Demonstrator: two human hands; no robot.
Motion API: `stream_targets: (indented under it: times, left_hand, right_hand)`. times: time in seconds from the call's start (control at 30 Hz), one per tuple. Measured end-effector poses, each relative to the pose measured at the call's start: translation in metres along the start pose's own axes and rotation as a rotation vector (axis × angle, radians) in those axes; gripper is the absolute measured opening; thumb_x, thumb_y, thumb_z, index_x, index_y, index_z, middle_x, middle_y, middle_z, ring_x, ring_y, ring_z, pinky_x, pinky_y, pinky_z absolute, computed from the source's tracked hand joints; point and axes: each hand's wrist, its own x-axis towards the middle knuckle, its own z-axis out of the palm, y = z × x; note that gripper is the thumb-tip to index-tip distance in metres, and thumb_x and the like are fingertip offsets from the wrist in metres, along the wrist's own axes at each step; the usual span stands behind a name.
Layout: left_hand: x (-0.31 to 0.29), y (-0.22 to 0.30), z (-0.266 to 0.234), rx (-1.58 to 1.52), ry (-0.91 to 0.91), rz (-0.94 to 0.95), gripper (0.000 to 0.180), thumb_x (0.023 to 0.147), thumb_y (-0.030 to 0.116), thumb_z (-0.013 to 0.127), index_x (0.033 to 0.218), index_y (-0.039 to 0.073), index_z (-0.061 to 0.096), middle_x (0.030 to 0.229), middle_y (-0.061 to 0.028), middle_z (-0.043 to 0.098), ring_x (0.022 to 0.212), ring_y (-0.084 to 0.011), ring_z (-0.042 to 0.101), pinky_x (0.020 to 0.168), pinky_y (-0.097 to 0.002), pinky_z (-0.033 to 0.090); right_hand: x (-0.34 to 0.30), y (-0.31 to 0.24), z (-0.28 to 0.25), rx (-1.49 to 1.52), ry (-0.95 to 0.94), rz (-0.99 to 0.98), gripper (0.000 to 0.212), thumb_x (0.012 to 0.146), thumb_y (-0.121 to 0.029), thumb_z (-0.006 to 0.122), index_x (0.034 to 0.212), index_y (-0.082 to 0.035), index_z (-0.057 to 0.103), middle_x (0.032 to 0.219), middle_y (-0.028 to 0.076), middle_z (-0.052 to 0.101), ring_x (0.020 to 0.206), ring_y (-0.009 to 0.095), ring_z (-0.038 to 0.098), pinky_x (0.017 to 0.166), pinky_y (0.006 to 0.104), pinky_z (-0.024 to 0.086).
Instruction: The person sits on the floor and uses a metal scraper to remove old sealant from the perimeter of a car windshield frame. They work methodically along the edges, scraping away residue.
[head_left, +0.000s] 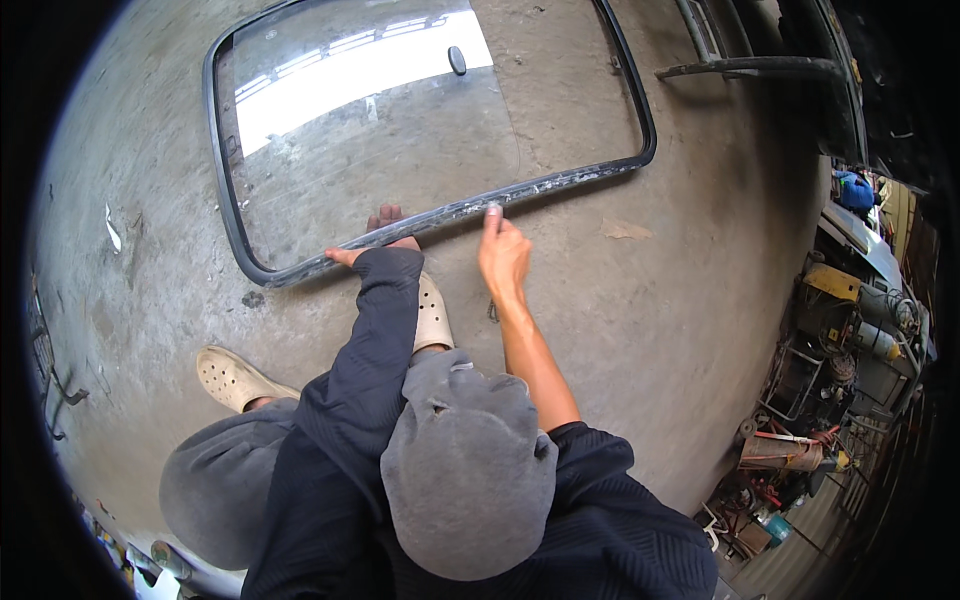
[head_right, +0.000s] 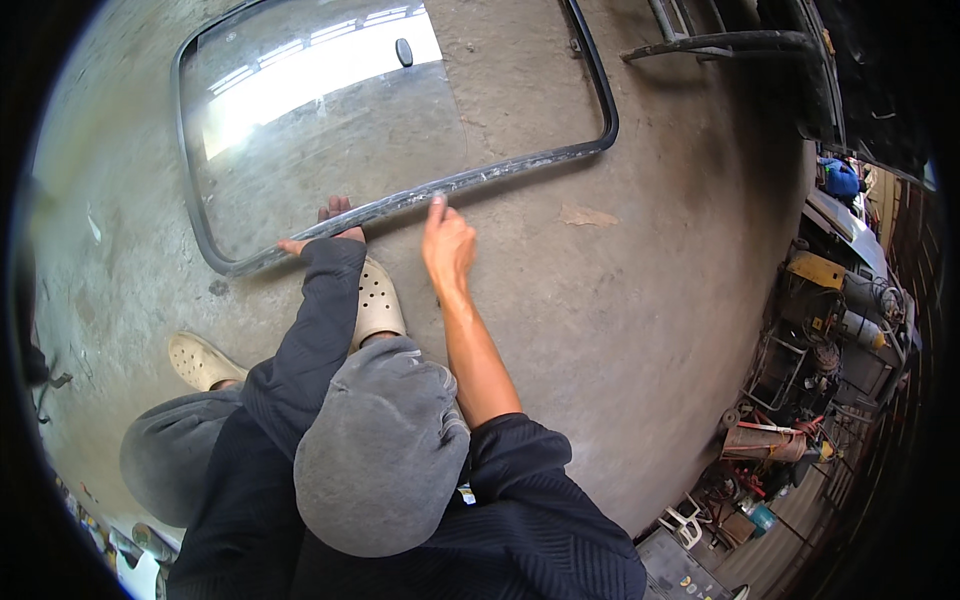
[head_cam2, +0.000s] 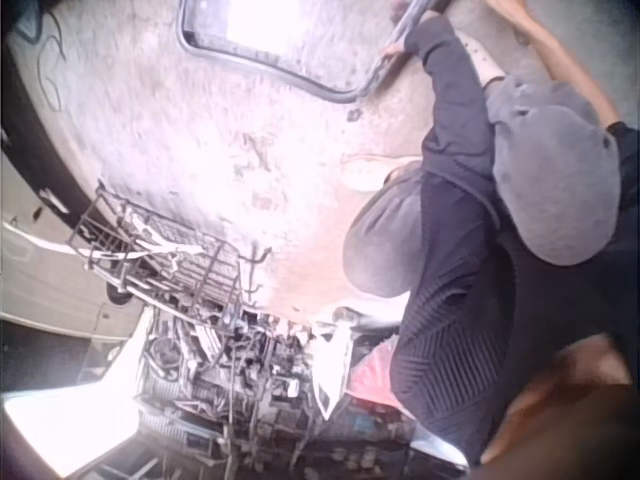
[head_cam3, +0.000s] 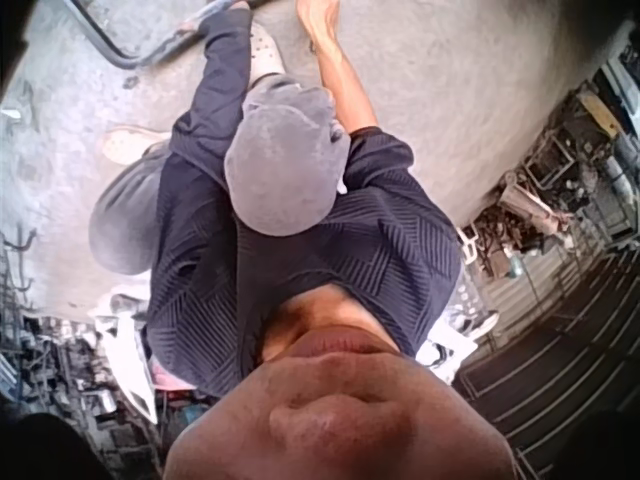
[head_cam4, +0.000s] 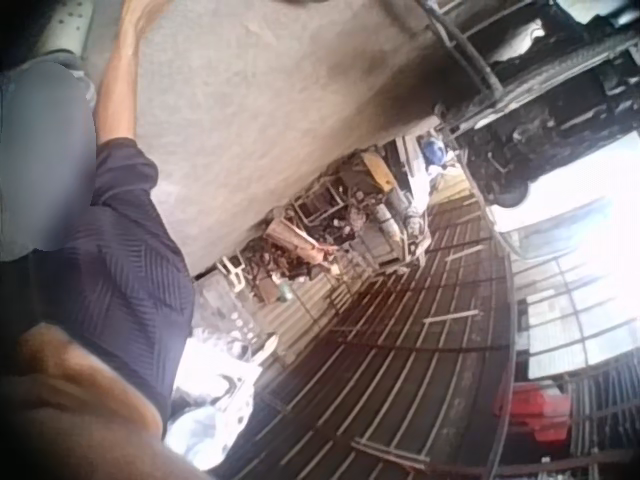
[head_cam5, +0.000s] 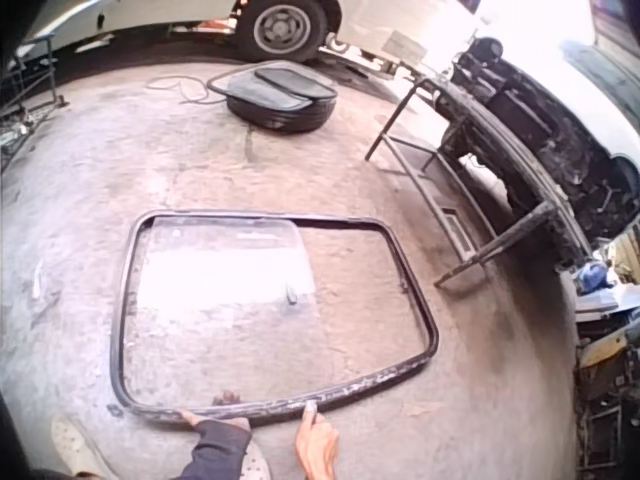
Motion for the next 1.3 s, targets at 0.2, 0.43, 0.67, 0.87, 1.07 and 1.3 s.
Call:
stream_targets:
  times: [0.2,0.43,0.67,0.87,1.07,1.3]
  left_hand:
    - [0.002,0.000,-0.002,0.017,0.023,-0.001,0.098,0.075,0.085,0.024,0.109,-0.006,0.038,0.106,-0.0253,0.051,0.101,-0.0359,0.053,0.099,-0.0538,0.035]
    - [0.007,0.001,-0.001,-0.007,0.001,-0.006,0.099,0.075,0.085,0.023,0.112,-0.005,0.038,0.109,-0.0249,0.049,0.102,-0.0367,0.052,0.100,-0.0561,0.033]
    - [0.003,-0.002,-0.002,0.021,0.024,0.003,0.101,0.074,0.086,0.022,0.112,-0.007,0.038,0.110,-0.0252,0.048,0.104,-0.0358,0.051,0.101,-0.0527,0.035]
    - [0.015,-0.003,-0.008,0.010,-0.024,0.019,0.098,0.075,0.085,0.023,0.112,-0.006,0.036,0.112,-0.0254,0.046,0.104,-0.0352,0.051,0.101,-0.0511,0.036]
    - [0.016,-0.005,-0.009,0.006,-0.031,-0.004,0.097,0.075,0.085,0.023,0.113,-0.004,0.035,0.111,-0.0248,0.046,0.103,-0.0347,0.051,0.100,-0.0511,0.036]
    - [0.023,-0.004,-0.013,0.019,-0.061,0.000,0.099,0.075,0.086,0.022,0.114,-0.005,0.035,0.110,-0.0244,0.047,0.104,-0.0361,0.051,0.101,-0.0519,0.034]
  right_hand:
    - [-0.009,-0.002,0.003,-0.022,-0.052,0.035,0.055,0.095,-0.045,0.039,0.081,0.001,0.065,0.079,0.030,0.062,0.076,0.050,0.060,0.070,0.0540,0.047]
    - [0.001,0.001,-0.004,-0.067,-0.078,0.044,0.055,0.094,-0.046,0.039,0.086,0.001,0.066,0.082,0.029,0.063,0.081,0.048,0.060,0.074,0.0537,0.046]
    - [-0.002,-0.004,-0.001,-0.105,-0.066,-0.016,0.054,0.095,-0.045,0.040,0.087,0.001,0.066,0.081,0.029,0.063,0.079,0.049,0.060,0.071,0.0536,0.047]
    - [-0.018,-0.006,0.016,-0.098,-0.063,-0.042,0.052,0.095,-0.045,0.040,0.086,0.000,0.066,0.079,0.029,0.063,0.078,0.050,0.059,0.072,0.0520,0.048]
    - [-0.024,-0.012,0.019,-0.072,-0.130,-0.033,0.052,0.095,-0.044,0.039,0.087,-0.001,0.066,0.081,0.030,0.062,0.081,0.050,0.059,0.075,0.0538,0.047]
    - [-0.029,-0.012,0.025,-0.092,-0.121,-0.042,0.051,0.095,-0.044,0.039,0.091,-0.001,0.067,0.080,0.030,0.062,0.079,0.049,0.060,0.072,0.0545,0.047]
